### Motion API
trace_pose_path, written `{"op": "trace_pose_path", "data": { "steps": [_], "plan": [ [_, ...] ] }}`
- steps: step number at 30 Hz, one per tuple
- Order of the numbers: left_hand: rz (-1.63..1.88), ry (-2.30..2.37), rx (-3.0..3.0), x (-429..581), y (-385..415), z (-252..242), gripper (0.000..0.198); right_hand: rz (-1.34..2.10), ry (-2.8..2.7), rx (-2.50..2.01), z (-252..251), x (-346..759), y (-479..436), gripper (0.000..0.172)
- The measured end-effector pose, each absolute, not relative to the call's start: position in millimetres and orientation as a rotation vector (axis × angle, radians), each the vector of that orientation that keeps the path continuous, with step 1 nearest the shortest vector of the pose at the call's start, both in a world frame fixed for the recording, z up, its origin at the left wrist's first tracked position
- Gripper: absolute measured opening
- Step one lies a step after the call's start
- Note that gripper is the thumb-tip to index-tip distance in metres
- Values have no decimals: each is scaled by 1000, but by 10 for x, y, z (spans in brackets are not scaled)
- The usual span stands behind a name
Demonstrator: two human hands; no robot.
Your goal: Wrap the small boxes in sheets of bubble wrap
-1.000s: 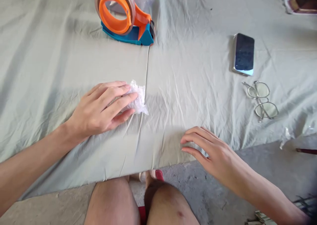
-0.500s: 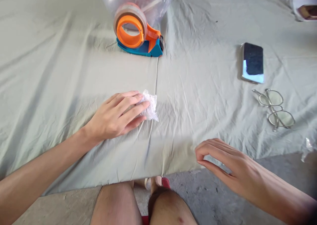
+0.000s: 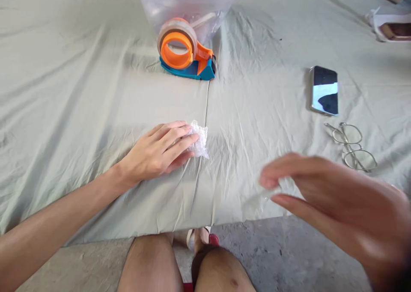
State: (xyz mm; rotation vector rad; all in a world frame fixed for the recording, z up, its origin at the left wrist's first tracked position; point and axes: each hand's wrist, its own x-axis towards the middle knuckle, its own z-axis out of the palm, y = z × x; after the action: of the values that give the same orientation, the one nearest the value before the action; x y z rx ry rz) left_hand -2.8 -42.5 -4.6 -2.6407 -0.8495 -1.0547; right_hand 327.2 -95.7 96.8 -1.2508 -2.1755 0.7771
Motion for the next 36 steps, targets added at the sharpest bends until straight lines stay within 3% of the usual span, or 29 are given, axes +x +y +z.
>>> {"op": "trace_pose_path", "data": {
  "steps": [2,5,9,14,20,30,36],
  "plan": [
    [-1073,-841,-2624,-18,-433,-28,42,1002,-1948,-1009,873,3016,-625,28],
    [-1088,-833,-2609,-9,-436,-9,43,1094,-1723,-868,699,2628,-159,28],
    [-1031,-822,-2630,-13,-428,-26,31,1069,-1837,-833,523,2330,170,30],
    [-1030,-833,-2624,-7,-435,-40,40,1041,-1848,-821,314,2278,222,36],
    [-1077,-825,-2531,13,-435,19,12,1073,-1810,-790,152,2251,204,37],
    [-1201,-878,-2555,-7,-455,-37,24,1038,-1816,-802,145,2217,147,36],
    [-1104,-770,-2528,1,-430,0,17,1025,-1776,-834,133,2172,113,34]
  ]
}}
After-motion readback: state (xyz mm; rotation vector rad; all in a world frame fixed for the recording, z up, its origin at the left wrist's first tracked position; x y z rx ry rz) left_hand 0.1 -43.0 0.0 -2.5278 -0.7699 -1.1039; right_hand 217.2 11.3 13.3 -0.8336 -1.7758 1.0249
